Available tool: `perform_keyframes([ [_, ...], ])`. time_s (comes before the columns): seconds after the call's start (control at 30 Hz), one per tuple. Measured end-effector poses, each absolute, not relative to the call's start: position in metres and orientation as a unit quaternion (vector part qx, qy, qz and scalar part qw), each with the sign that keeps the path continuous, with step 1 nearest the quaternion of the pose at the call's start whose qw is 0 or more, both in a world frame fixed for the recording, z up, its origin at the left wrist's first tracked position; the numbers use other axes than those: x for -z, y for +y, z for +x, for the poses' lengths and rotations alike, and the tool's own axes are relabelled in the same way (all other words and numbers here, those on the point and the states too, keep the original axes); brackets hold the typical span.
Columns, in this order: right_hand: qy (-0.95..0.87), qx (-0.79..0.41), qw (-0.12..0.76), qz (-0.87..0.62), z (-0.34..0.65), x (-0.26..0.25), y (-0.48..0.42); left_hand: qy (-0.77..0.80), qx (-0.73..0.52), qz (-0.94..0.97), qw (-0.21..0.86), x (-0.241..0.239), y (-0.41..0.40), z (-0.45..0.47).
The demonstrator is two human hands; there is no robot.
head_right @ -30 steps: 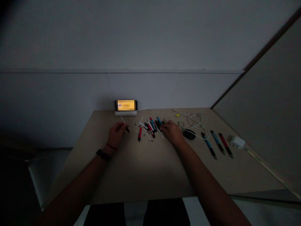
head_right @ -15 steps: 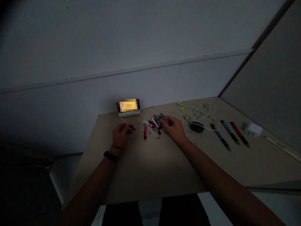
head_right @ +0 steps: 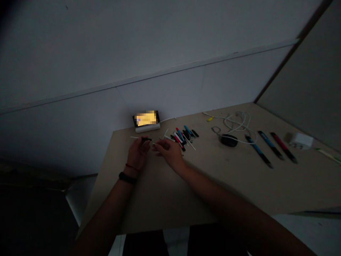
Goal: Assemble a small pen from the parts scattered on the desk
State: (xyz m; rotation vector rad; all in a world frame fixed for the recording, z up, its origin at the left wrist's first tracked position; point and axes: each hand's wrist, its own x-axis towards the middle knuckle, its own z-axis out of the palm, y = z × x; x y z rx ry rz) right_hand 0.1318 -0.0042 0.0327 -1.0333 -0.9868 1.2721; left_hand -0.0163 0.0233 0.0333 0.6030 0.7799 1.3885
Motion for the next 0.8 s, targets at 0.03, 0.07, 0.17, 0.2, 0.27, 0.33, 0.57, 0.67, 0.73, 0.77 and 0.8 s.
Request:
perform_keyframes([
  [0.03, -0.419, -0.541, 0.581, -0.441, 0.1324, -0.0315, -0.0063, 0.341, -0.61, 0.265, 0.664, -0.0338, 0.0224, -0.0153],
  [0.07, -0.414, -0.539, 0.586, -0.441, 0.133, -0.0309, -0.0079, 0.339, -0.608, 0.264, 0.667, -0.0341, 0.0217, -0.0143],
  [0.17, -0.4, -0.534, 0.599, -0.442, 0.1336, -0.0318, -0.0092, 0.34, -0.601, 0.258, 0.675, -0.0347, 0.0209, -0.0131],
  [0.2, -0.397, -0.533, 0.602, -0.442, 0.1335, -0.0325, -0.0089, 0.343, -0.599, 0.258, 0.676, -0.0346, 0.0211, -0.0132],
  [0.27, -0.392, -0.533, 0.606, -0.441, 0.1331, -0.0336, -0.0082, 0.348, -0.593, 0.261, 0.677, -0.034, 0.0218, -0.0138],
  [0.33, -0.388, -0.533, 0.61, -0.44, 0.1331, -0.0341, -0.0077, 0.352, -0.588, 0.269, 0.677, -0.0325, 0.0222, -0.0145],
  [0.57, -0.413, -0.513, 0.603, -0.45, 0.1366, -0.0322, -0.0062, 0.357, -0.568, 0.33, 0.664, -0.0268, 0.0212, -0.0145],
  [0.67, -0.433, -0.5, 0.596, -0.455, 0.1376, -0.0311, -0.0052, 0.358, -0.565, 0.332, 0.665, -0.0267, 0.0205, -0.0135],
  [0.73, -0.443, -0.488, 0.595, -0.461, 0.1379, -0.031, -0.0046, 0.356, -0.565, 0.334, 0.666, -0.027, 0.0199, -0.0126],
  [0.77, -0.445, -0.482, 0.596, -0.463, 0.138, -0.0312, -0.0044, 0.354, -0.564, 0.336, 0.666, -0.0273, 0.0196, -0.0121],
  [0.8, -0.446, -0.478, 0.597, -0.466, 0.1382, -0.0316, -0.0043, 0.351, -0.564, 0.339, 0.667, -0.0275, 0.0192, -0.0117],
])
